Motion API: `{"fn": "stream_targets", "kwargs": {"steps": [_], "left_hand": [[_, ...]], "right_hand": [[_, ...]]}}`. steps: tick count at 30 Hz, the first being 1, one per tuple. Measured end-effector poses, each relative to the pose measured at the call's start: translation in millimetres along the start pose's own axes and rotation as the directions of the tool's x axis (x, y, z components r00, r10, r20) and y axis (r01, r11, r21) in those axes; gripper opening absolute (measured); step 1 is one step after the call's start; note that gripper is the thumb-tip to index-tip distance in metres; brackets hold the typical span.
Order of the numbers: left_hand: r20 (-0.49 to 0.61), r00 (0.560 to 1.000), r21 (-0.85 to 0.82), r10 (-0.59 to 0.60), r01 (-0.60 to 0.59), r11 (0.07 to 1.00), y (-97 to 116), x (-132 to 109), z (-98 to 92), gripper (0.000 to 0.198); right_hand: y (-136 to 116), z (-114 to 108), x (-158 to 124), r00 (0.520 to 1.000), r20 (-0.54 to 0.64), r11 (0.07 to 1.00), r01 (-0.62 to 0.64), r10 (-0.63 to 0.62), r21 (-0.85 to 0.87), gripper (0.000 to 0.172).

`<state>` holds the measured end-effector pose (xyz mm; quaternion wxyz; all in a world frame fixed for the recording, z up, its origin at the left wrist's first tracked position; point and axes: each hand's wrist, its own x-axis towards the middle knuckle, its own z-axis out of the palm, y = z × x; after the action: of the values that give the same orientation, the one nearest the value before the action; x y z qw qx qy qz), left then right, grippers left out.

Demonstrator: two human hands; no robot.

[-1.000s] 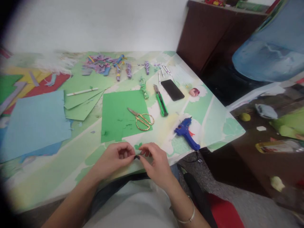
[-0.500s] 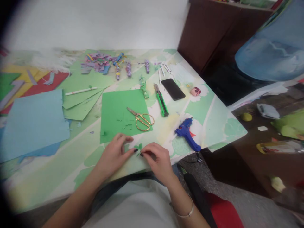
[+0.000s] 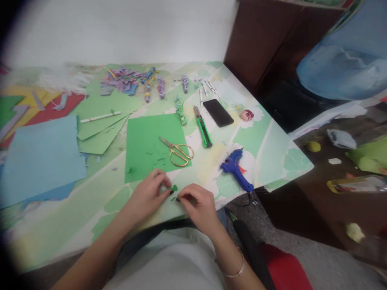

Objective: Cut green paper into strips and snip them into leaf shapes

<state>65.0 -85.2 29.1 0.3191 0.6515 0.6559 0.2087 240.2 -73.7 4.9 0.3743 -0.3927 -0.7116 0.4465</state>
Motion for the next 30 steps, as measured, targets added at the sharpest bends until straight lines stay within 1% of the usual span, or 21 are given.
{"fn": "stream_targets", "kwargs": {"steps": [7, 9, 11, 13, 14, 16, 18, 20, 22, 24, 25, 26, 28, 30], "left_hand": [[0.049, 0.998, -0.143, -0.027, 0.034, 0.989, -2.8, 3.1, -2.9, 0.006], [0.049, 0.998, -0.190, -0.042, 0.050, 0.980, -4.4, 4.2, -7.3, 0.005], [0.031, 0.998, -0.227, -0.052, 0.058, 0.972, -4.6, 6.5, -15.6, 0.006], [-0.009, 0.999, -0.275, -0.052, 0.047, 0.960, -2.9, 10.7, -28.2, 0.005], [-0.043, 0.998, -0.313, -0.044, 0.029, 0.949, -1.6, 13.5, -35.7, 0.004], [-0.124, 0.992, -0.381, -0.010, -0.038, 0.924, 1.7, 20.6, -52.4, 0.004], [-0.212, 0.977, -0.390, 0.035, -0.118, 0.913, 4.7, 28.6, -69.5, 0.005], [-0.303, 0.949, -0.365, 0.084, -0.197, 0.910, 6.2, 35.7, -84.5, 0.006], [-0.414, 0.901, -0.349, 0.129, -0.288, 0.892, 5.0, 40.2, -94.7, 0.006], [-0.551, 0.821, -0.335, 0.148, -0.380, 0.862, 0.8, 41.1, -98.5, 0.008], [-0.633, 0.760, -0.316, 0.147, -0.427, 0.847, -2.1, 40.4, -98.0, 0.008], [-0.690, 0.710, -0.295, 0.142, -0.455, 0.840, -5.2, 39.1, -96.3, 0.008], [-0.731, 0.667, -0.271, 0.144, -0.477, 0.836, -10.6, 35.5, -90.8, 0.010], [-0.738, 0.649, -0.252, 0.185, -0.519, 0.817, -13.3, 32.0, -85.4, 0.015]], "right_hand": [[0.8, 0.7, 1.5, 1.000, -0.029, 0.999, 0.007, -0.006, 0.034, 0.015], [-0.6, -0.3, 4.6, 0.999, -0.041, 0.999, 0.014, -0.013, 0.035, 0.015], [-5.2, -2.8, 11.6, 0.998, -0.049, 0.999, 0.035, -0.033, 0.035, 0.014], [-13.5, -6.5, 23.6, 0.995, -0.052, 0.996, 0.087, -0.086, 0.026, 0.012], [-19.0, -8.4, 31.5, 0.990, -0.059, 0.991, 0.132, -0.131, 0.016, 0.012], [-31.7, -11.3, 50.3, 0.961, -0.067, 0.963, 0.265, -0.267, -0.036, 0.013], [-45.1, -11.7, 71.7, 0.926, -0.069, 0.928, 0.368, -0.372, -0.063, 0.014], [-57.1, -8.8, 93.6, 0.901, -0.076, 0.904, 0.423, -0.427, -0.066, 0.013], [-65.8, -2.4, 113.7, 0.880, -0.079, 0.883, 0.467, -0.469, -0.047, 0.011], [-69.8, 6.5, 129.5, 0.855, -0.076, 0.858, 0.512, -0.513, -0.025, 0.009], [-69.8, 11.2, 135.1, 0.845, -0.071, 0.847, 0.531, -0.530, -0.019, 0.009], [-68.6, 15.7, 139.0, 0.838, -0.067, 0.840, 0.542, -0.541, -0.015, 0.009], [-63.9, 22.7, 142.1, 0.836, -0.063, 0.838, 0.546, -0.545, -0.006, 0.011], [-58.3, 26.1, 140.6, 0.842, -0.059, 0.843, 0.537, -0.536, 0.003, 0.012]]}}
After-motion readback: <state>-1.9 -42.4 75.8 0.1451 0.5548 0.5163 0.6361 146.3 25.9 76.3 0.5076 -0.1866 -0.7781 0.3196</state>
